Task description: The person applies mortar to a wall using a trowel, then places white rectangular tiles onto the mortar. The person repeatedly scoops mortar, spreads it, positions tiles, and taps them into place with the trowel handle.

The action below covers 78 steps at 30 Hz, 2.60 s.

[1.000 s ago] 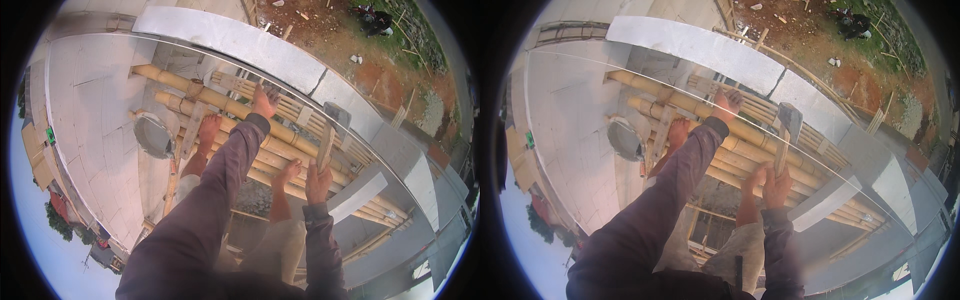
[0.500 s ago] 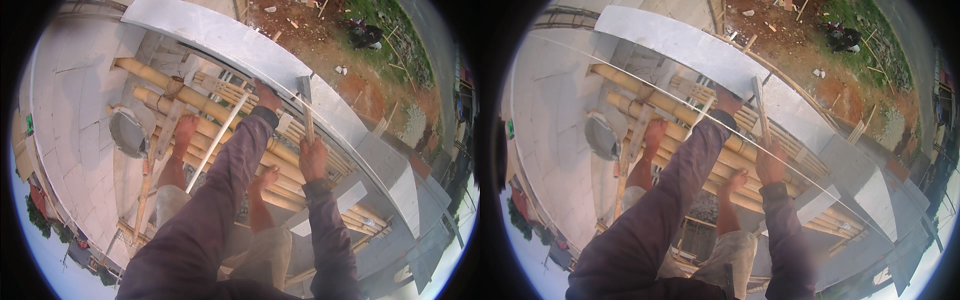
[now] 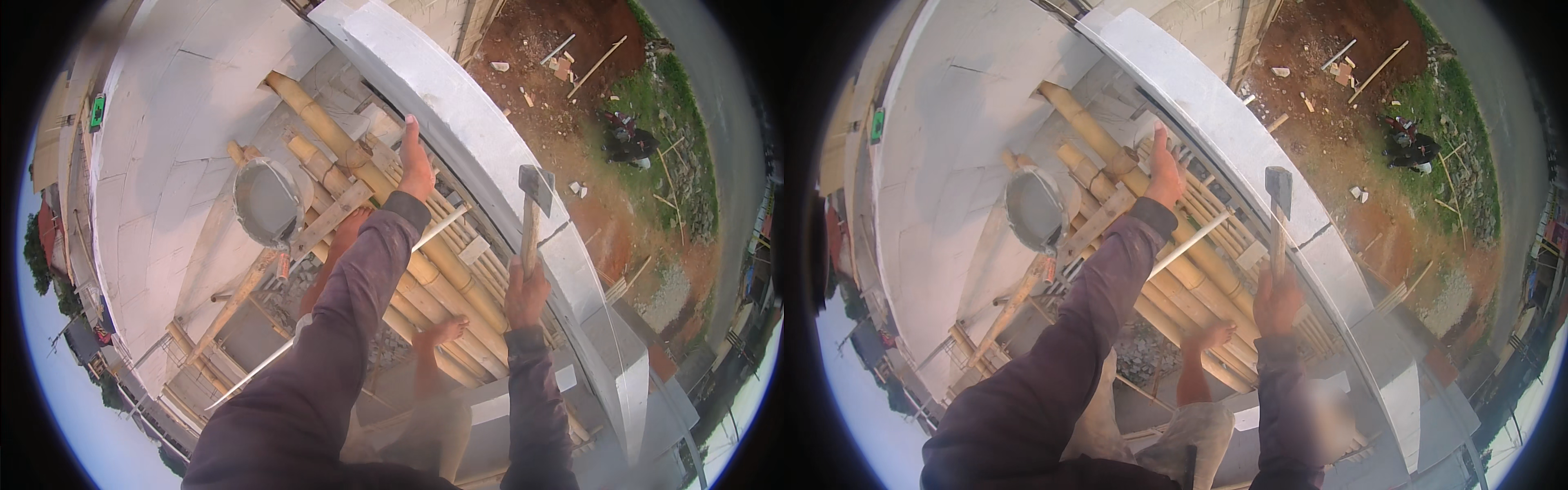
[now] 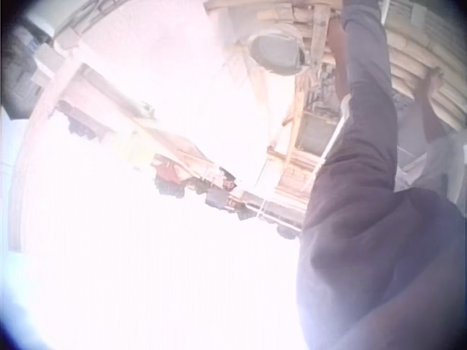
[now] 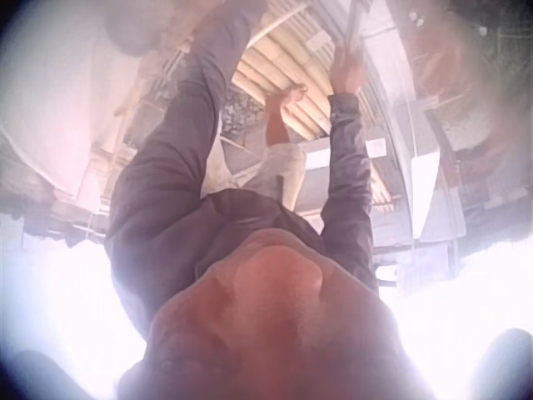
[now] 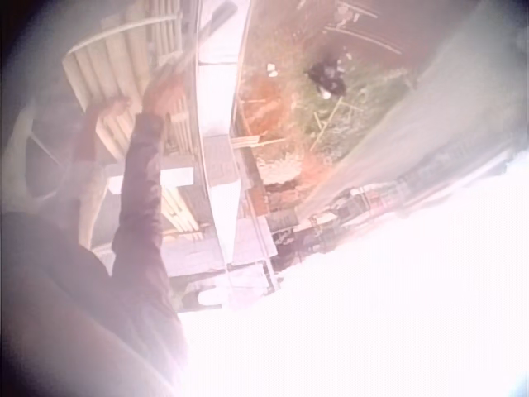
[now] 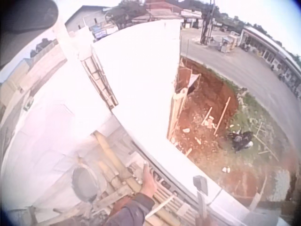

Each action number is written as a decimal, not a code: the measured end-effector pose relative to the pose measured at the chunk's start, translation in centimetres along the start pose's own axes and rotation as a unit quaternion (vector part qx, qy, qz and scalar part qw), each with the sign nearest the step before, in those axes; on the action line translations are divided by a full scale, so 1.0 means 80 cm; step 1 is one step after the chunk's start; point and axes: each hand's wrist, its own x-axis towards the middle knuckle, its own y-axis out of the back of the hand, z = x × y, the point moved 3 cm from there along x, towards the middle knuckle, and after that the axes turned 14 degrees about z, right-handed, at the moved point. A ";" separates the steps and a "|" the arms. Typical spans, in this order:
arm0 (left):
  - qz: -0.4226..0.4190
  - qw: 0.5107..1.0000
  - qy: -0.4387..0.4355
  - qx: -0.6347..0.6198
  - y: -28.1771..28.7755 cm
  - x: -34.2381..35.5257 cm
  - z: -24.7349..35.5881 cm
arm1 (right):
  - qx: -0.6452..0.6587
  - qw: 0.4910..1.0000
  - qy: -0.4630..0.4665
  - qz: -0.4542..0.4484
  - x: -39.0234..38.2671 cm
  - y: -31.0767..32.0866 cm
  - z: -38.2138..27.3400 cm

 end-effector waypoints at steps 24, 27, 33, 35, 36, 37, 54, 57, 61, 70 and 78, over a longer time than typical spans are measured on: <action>-0.020 0.983 -0.097 0.153 -0.054 0.090 0.056 | -0.170 0.914 0.366 -0.026 0.242 -0.215 -0.275; -0.016 0.985 -0.084 0.150 -0.054 0.086 0.057 | -0.179 0.935 0.306 -0.029 0.236 -0.214 -0.268; -0.018 0.990 -0.074 0.120 -0.055 0.085 0.058 | -0.165 0.934 0.316 -0.016 0.236 -0.222 -0.261; -0.014 0.985 -0.103 0.140 -0.056 0.085 0.060 | -0.165 0.932 0.322 -0.025 0.238 -0.226 -0.259; -0.015 0.983 -0.094 0.154 -0.056 0.085 0.059 | -0.163 0.932 0.323 -0.024 0.239 -0.226 -0.258; -0.012 0.981 -0.105 0.163 -0.056 0.086 0.060 | -0.156 0.936 0.314 -0.023 0.241 -0.227 -0.256; 0.005 0.979 -0.023 0.202 -0.053 0.082 0.091 | -0.142 0.982 0.127 -0.012 0.124 -0.129 -0.121; -0.002 0.973 0.001 0.229 -0.050 0.090 0.096 | -0.118 0.988 0.101 0.021 0.073 -0.105 -0.056; -0.033 0.954 0.026 0.296 -0.049 0.108 0.109 | -0.085 0.993 0.062 0.050 0.017 -0.088 0.003; -0.026 0.877 -0.057 0.476 -0.012 0.112 0.142 | 0.156 0.949 -0.266 0.061 -0.217 -0.040 0.035; -0.418 0.453 -0.162 0.770 0.073 -0.301 -0.068 | 0.521 0.587 -0.574 0.236 -0.353 0.108 0.018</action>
